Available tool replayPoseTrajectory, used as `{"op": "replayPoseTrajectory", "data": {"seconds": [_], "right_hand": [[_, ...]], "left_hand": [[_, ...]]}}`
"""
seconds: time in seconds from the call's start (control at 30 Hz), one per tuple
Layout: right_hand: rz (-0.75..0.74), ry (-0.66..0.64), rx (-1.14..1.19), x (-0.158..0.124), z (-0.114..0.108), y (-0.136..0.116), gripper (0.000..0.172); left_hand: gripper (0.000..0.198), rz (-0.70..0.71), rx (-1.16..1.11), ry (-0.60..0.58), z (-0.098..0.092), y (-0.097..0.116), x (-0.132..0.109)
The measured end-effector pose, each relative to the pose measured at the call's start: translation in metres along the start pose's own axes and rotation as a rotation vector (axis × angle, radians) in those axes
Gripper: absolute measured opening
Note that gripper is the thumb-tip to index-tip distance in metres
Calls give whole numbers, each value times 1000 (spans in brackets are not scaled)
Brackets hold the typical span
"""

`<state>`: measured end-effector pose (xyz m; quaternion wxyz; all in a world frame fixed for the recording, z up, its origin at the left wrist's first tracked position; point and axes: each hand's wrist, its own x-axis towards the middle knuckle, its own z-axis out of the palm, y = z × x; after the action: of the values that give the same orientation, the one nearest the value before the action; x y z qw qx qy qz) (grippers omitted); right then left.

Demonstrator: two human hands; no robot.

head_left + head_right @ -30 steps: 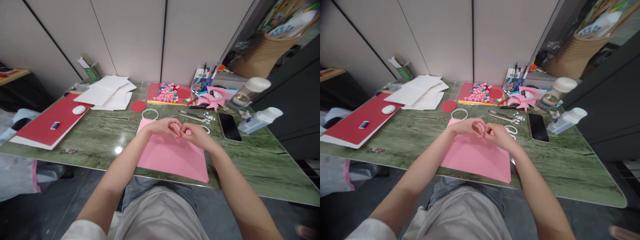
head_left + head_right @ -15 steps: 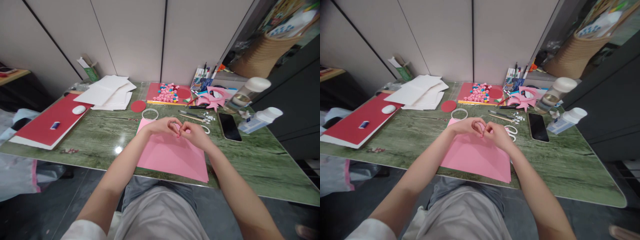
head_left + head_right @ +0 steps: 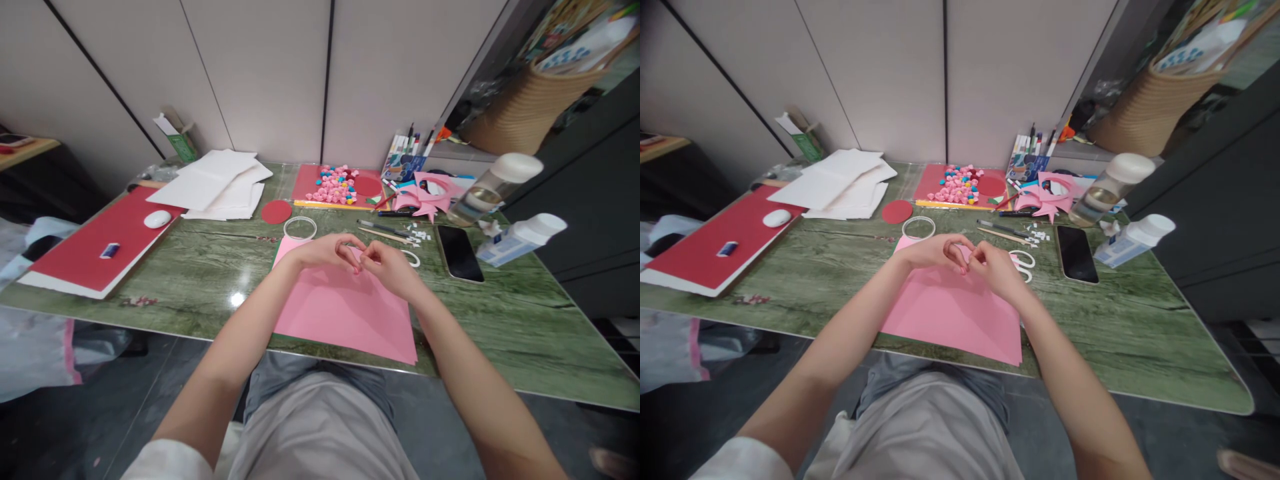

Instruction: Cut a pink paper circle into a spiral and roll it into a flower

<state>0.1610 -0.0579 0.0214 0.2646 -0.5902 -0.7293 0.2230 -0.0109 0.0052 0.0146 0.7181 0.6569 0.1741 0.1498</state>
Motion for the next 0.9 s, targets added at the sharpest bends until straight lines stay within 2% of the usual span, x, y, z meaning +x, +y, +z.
{"op": "replayPoseTrajectory", "data": {"seconds": [0.13,0.27,0.4,0.5,0.67,0.8,0.9], "right_hand": [[9,-1,31,2,2,6,10],[30,39,124,9,-6,24,14],[93,385,-78,20,-28,60,20],[145,526,-227,27,-43,94,21],[263,557,-309,35,-47,134,17],[266,579,-311,36,-44,149,15],[230,539,-329,34,-43,154,23]], "left_hand": [[54,20,-6,-10,-1,-2,1],[55,15,-19,44,-2,-6,2],[52,-5,-47,140,-2,-10,4],[49,-9,-125,251,-1,-12,8],[46,2,-364,373,0,-13,12],[46,17,-484,417,1,-10,11],[45,20,-525,410,1,-10,10]]}}
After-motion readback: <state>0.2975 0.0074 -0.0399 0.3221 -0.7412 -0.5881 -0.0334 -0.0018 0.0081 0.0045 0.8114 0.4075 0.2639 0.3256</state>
